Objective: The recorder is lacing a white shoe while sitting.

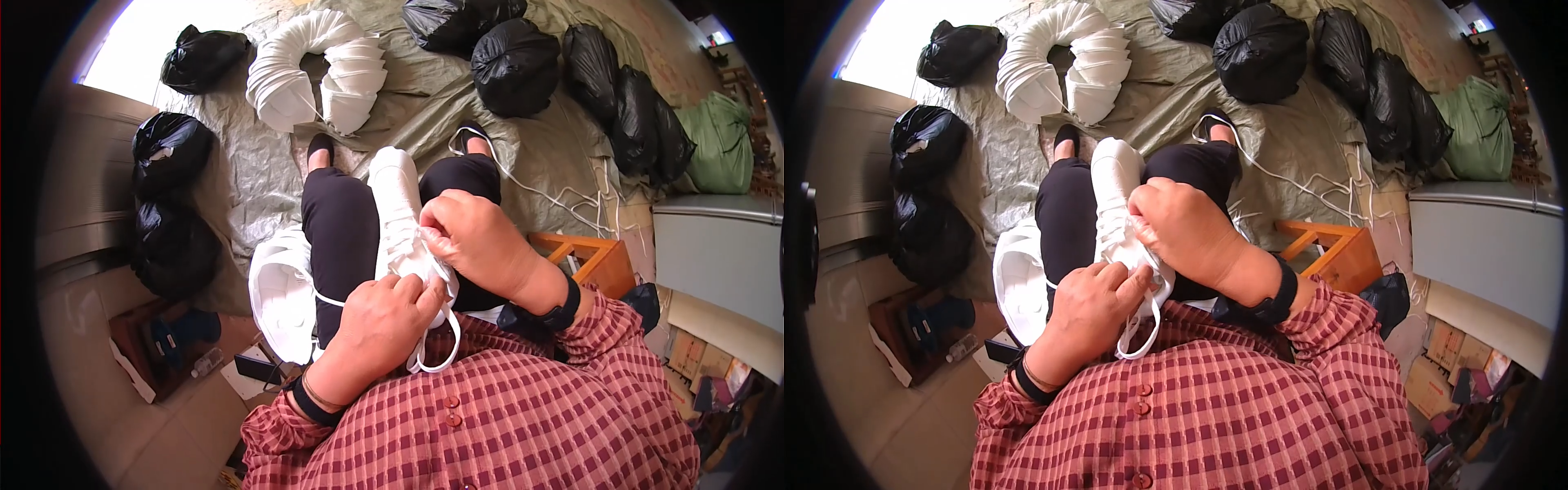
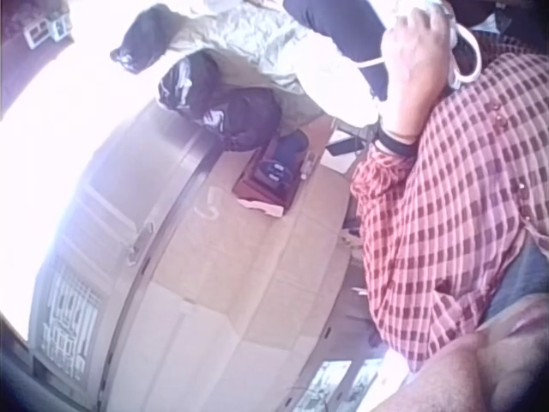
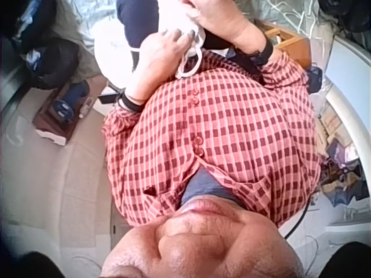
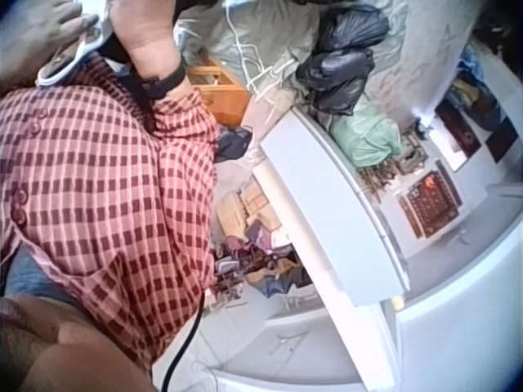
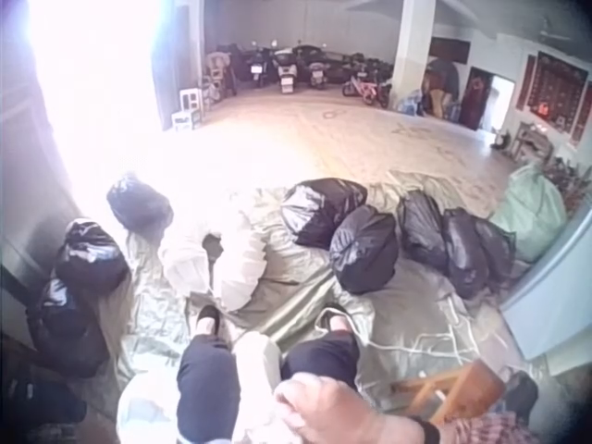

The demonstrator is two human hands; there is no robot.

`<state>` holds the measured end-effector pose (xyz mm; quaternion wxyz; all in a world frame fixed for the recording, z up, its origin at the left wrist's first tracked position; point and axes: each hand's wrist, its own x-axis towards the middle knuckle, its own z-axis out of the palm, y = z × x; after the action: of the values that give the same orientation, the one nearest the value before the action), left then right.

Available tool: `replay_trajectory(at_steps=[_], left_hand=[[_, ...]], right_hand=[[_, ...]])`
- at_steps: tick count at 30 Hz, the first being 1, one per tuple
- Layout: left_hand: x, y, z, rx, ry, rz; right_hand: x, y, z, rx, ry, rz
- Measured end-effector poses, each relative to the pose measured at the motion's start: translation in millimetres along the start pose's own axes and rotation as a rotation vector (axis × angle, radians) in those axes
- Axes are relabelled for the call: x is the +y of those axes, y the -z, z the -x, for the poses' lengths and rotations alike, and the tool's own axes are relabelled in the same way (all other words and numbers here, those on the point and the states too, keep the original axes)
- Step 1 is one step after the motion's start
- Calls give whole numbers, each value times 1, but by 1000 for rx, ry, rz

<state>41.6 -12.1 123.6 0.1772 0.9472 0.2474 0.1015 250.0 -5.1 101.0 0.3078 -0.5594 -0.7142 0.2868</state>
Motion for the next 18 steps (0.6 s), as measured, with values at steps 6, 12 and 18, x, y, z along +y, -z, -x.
replay_trajectory(at_steps=[6, 12, 18], left_hand=[[0, -2, 4, -11, 17, 8], [-2, -2, 4, -23, 25, 41], [-6, 5, 7, 31, 77, 242]], right_hand=[[6, 1, 12, -118, -544, -577], [14, -13, 16, -83, -521, -735], [41, 13, 2, -653, -773, -1121]])
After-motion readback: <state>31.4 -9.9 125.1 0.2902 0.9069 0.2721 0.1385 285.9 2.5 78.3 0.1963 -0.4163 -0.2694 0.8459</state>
